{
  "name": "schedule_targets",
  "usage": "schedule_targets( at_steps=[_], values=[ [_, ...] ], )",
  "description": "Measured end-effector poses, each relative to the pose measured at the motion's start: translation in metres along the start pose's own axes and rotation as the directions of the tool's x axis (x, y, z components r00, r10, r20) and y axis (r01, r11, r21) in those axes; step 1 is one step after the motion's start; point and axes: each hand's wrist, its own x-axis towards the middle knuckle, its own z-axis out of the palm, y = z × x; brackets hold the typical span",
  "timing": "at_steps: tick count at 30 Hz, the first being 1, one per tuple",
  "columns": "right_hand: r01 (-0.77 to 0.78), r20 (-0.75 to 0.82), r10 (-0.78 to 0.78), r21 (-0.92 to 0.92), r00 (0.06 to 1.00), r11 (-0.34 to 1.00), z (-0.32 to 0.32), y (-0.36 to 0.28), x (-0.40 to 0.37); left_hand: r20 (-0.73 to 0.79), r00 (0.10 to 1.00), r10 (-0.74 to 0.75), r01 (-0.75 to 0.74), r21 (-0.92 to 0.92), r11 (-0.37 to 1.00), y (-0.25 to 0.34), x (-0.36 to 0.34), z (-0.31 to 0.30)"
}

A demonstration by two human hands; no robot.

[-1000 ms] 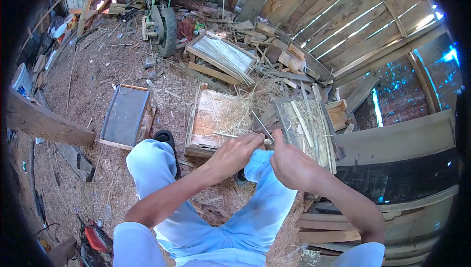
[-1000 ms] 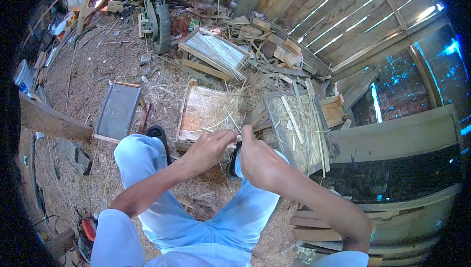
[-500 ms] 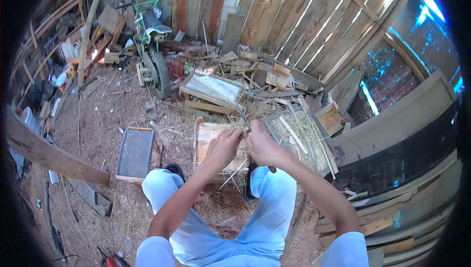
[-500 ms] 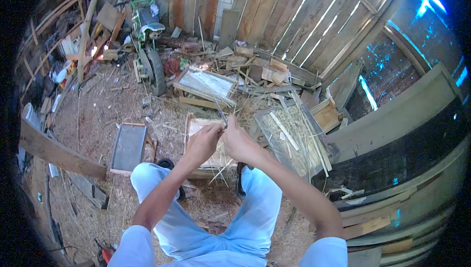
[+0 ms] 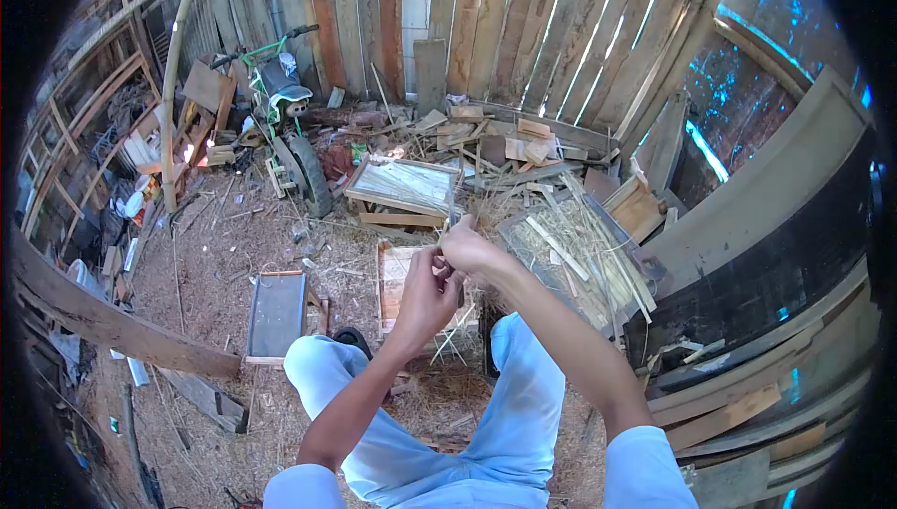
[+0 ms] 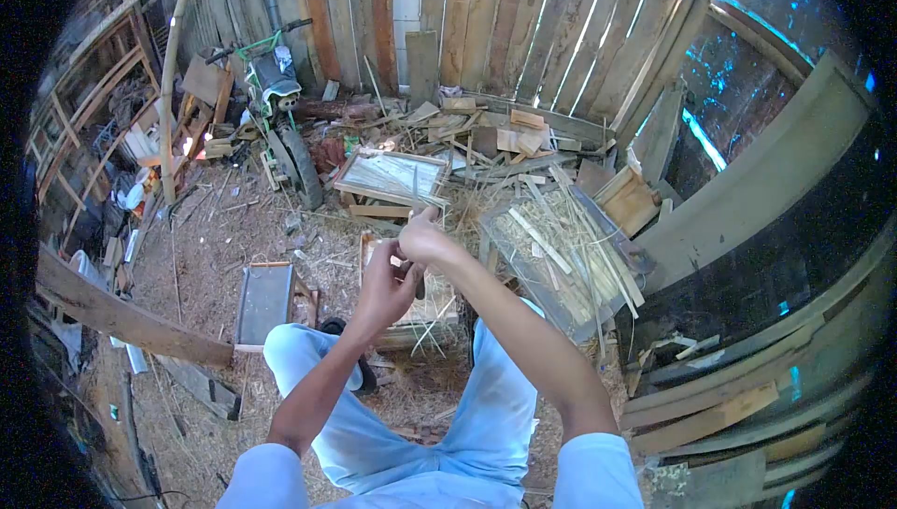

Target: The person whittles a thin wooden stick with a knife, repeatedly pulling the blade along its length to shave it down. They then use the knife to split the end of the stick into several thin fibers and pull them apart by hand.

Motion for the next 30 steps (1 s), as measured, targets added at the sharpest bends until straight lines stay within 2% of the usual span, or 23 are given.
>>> schedule_targets(
  at_steps=[1, 2, 3, 4, 5, 6, 8, 10, 11, 13, 14, 16, 17, 18, 19, 20, 21, 22, 24, 27, 29, 30],
  values=[
    [-0.035, 0.028, 0.029, 0.241, 0.999, 0.970, -0.011, -0.011, -0.017, -0.015, 0.999, 0.040, -0.039, 0.054, 0.998, 0.002, 0.003, 0.002],
    [-0.071, 0.060, 0.049, 0.467, 0.997, 0.882, -0.024, -0.023, -0.034, -0.034, 0.995, 0.096, -0.091, 0.133, 0.987, -0.003, 0.006, 0.005],
    [-0.111, 0.099, 0.061, 0.662, 0.993, 0.741, -0.031, -0.025, -0.042, -0.030, 0.994, 0.104, -0.099, 0.139, 0.985, -0.007, 0.012, 0.008],
    [-0.087, 0.098, 0.024, 0.719, 0.995, 0.689, -0.033, -0.023, -0.042, -0.035, 0.986, 0.161, -0.143, 0.300, 0.943, -0.011, 0.016, 0.009],
    [-0.084, 0.096, 0.021, 0.724, 0.995, 0.685, -0.032, -0.021, -0.037, -0.032, 0.976, 0.215, -0.178, 0.454, 0.873, -0.016, 0.020, 0.009],
    [-0.045, 0.087, -0.021, 0.689, 0.996, 0.723, -0.032, -0.020, -0.034, -0.028, 0.976, 0.217, -0.181, 0.458, 0.870, -0.013, 0.021, 0.009],
    [0.001, 0.073, -0.066, 0.658, 0.995, 0.753, -0.036, -0.014, -0.032, -0.114, 0.985, 0.130, -0.064, 0.456, 0.888, -0.007, 0.025, 0.007],
    [0.042, 0.258, -0.286, 0.670, 0.923, 0.741, -0.055, -0.025, -0.060, -0.144, 0.982, 0.124, -0.045, 0.460, 0.887, -0.011, 0.032, 0.004],
    [0.043, 0.255, -0.287, 0.674, 0.923, 0.738, -0.057, -0.024, -0.062, -0.179, 0.978, 0.112, -0.017, 0.460, 0.888, -0.013, 0.034, 0.002],
    [-0.017, 0.212, -0.152, 0.635, 0.965, 0.772, -0.056, -0.021, -0.062, -0.171, 0.983, 0.067, 0.026, 0.491, 0.871, -0.011, 0.036, -0.003],
    [-0.013, 0.213, -0.159, 0.635, 0.964, 0.772, -0.059, -0.015, -0.063, -0.177, 0.981, 0.072, 0.036, 0.540, 0.841, -0.013, 0.038, -0.006],
    [-0.032, 0.145, -0.054, 0.529, 0.988, 0.848, -0.069, 0.016, -0.060, -0.207, 0.977, 0.057, 0.074, 0.572, 0.817, -0.019, 0.042, -0.012],
    [-0.005, 0.041, -0.007, 0.301, 0.999, 0.954, -0.063, 0.056, -0.027, -0.214, 0.975, 0.055, 0.082, 0.580, 0.811, -0.019, 0.042, -0.016],
    [0.047, -0.033, -0.046, 0.017, 0.998, 0.999, -0.080, 0.073, -0.045, -0.185, 0.981, 0.059, 0.063, 0.592, 0.803, -0.019, 0.041, -0.019],
    [0.089, -0.263, -0.208, -0.402, 0.942, 0.911, -0.062, 0.144, -0.007, -0.161, 0.985, 0.061, 0.050, 0.602, 0.797, -0.018, 0.040, -0.023],
    [-0.153, -0.314, 0.009, -0.437, 0.949, 0.886, -0.056, 0.195, 0.000, -0.158, 0.987, 0.019, 0.082, 0.611, 0.788, -0.018, 0.040, -0.026],
    [-0.350, -0.570, 0.216, -0.134, 0.793, 0.927, -0.052, 0.202, -0.024, -0.181, 0.983, 0.015, 0.101, 0.611, 0.785, -0.017, 0.039, -0.029],
    [-0.492, -0.450, 0.257, -0.553, 0.856, 0.672, -0.023, 0.313, 0.043, -0.156, 0.988, 0.007, 0.091, 0.609, 0.788, -0.016, 0.038, -0.032],
    [-0.553, -0.579, 0.352, -0.214, 0.736, 0.805, -0.034, 0.267, -0.029, -0.128, 0.992, -0.004, 0.083, 0.617, 0.783, -0.016, 0.038, -0.038],
    [-0.442, -0.521, 0.252, -0.278, 0.815, 0.853, -0.035, 0.290, -0.034, -0.104, 0.988, -0.117, 0.156, 0.574, 0.804, 0.000, 0.034, -0.049],
    [-0.426, -0.451, 0.209, -0.456, 0.867, 0.782, -0.034, 0.301, -0.026, -0.104, 0.983, -0.150, 0.183, 0.576, 0.797, -0.003, 0.032, -0.054],
    [-0.413, -0.486, 0.177, -0.437, 0.856, 0.799, -0.036, 0.290, -0.031, -0.085, 0.985, -0.148, 0.170, 0.577, 0.799, 0.001, 0.029, -0.056]
  ],
)
